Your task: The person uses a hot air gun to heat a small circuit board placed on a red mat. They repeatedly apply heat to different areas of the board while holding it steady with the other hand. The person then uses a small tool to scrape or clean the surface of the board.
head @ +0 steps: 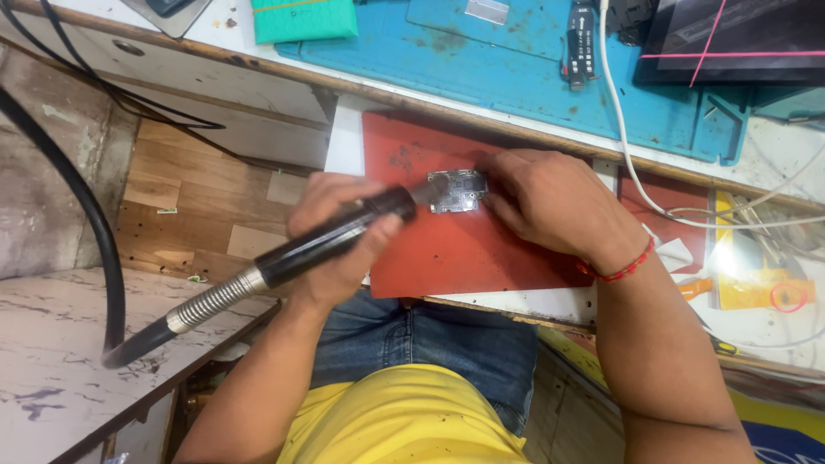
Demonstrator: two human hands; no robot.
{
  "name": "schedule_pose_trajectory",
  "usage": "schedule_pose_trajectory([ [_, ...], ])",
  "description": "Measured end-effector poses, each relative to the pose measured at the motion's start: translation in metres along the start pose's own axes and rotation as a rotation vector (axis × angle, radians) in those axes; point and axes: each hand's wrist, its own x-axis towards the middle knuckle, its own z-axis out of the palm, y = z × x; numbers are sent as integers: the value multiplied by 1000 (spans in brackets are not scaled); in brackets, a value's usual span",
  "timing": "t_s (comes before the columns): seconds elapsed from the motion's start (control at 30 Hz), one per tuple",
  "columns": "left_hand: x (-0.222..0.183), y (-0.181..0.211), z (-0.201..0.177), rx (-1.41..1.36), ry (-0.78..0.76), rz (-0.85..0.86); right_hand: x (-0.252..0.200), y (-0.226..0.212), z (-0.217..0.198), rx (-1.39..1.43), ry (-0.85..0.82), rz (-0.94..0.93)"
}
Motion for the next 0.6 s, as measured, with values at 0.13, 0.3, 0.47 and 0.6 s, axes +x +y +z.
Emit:
schedule_pose_trajectory([
  [0.13, 2, 2, -1, 2, -87, 73, 0, -1, 0, -2, 2, 20],
  [0.3, 0, 0, -5, 12, -186, 88, 0, 1, 4, 8, -6, 52],
  [0.47, -1, 1, -4, -36, -82, -1, -1, 3, 5, 40, 30, 48],
  [0.6, -1, -5, -4, -60, -218, 113, -1, 2, 0, 58, -8, 44],
])
